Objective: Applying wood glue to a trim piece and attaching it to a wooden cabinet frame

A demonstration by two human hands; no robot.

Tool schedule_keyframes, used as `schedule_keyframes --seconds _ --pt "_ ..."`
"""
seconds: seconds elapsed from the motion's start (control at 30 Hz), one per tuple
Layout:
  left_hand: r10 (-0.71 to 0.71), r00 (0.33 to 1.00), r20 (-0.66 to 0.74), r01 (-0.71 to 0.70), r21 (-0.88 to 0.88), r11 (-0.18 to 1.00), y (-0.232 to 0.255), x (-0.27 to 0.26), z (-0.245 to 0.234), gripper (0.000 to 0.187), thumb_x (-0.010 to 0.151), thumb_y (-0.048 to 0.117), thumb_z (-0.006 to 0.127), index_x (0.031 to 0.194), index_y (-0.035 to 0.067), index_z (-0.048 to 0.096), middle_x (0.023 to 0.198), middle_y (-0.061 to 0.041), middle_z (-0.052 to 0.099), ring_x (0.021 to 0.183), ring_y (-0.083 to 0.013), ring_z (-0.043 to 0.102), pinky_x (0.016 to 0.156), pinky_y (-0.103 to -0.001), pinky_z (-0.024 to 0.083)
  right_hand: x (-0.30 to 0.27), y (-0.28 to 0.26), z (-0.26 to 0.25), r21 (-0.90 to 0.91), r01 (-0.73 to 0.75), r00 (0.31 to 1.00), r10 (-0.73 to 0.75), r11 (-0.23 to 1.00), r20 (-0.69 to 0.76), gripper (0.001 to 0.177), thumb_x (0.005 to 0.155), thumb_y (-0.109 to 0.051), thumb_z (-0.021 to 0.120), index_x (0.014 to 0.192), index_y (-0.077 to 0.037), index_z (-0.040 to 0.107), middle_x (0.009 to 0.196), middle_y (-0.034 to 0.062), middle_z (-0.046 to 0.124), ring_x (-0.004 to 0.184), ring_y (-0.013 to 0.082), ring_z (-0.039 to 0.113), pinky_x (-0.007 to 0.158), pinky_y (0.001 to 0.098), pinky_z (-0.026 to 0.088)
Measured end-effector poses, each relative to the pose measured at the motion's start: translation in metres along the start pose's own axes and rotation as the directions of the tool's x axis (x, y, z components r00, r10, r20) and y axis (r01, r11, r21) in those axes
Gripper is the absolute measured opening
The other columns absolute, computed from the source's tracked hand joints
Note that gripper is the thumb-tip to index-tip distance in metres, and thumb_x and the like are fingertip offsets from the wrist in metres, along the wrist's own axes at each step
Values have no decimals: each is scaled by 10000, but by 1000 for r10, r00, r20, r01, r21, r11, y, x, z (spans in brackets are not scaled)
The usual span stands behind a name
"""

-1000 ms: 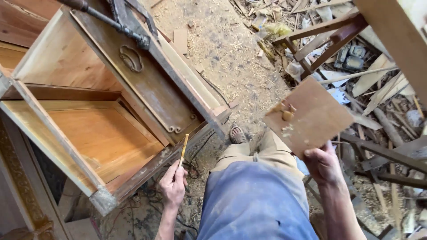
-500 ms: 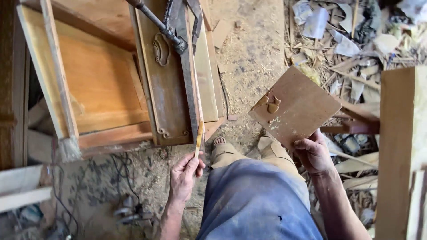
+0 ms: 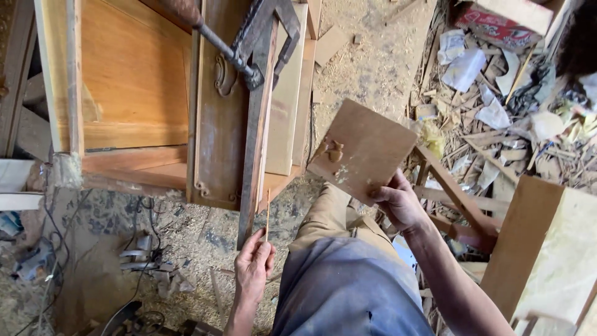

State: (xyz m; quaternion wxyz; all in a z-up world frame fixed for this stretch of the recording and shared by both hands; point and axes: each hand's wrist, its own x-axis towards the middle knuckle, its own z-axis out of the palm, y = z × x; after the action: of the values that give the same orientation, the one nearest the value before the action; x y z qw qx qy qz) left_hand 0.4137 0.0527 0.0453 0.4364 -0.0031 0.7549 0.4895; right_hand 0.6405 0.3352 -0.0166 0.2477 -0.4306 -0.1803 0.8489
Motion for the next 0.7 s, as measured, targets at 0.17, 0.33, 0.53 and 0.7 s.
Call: schedule_keyframes --seconds 0.17,0.33,0.53,0.7 --pt "8 996 -86 -11 -36 999 3 22 27 380 961 137 648 1324 26 671 764 -61 682 508 -78 478 389 -227 345 68 -22 4 -73 -1 999 4 997 43 726 587 129 639 1277 -87 578 991 68 652 844 199 583 694 330 512" --pt "1 985 -173 -24 -136 990 11 65 73 409 953 110 653 1352 22 672 770 -82 687 522 -69 490 409 -213 364 113 -81 15 -118 43 988 -25 992 150 684 591 133 631 1246 -64 594 991 87 658 854 218 601 704 339 541" --pt "74 975 -209 -68 35 997 48 74 98 348 962 111 642 1296 46 718 831 -115 789 528 -86 570 397 -217 439 161 -115 -2 -172 -64 997 71 983 32 883 569 169 555 1380 -180 556 983 65 539 792 204 499 604 284 482" --pt "-85 884 -459 142 92 986 72 55 122 348 990 126 589 1302 65 730 870 -123 760 635 -145 570 507 -276 471 209 -110 -26 -147 -165 984 173 975 45 599 596 174 584 1120 -115 612 695 23 471 570 138 429 526 274 412"
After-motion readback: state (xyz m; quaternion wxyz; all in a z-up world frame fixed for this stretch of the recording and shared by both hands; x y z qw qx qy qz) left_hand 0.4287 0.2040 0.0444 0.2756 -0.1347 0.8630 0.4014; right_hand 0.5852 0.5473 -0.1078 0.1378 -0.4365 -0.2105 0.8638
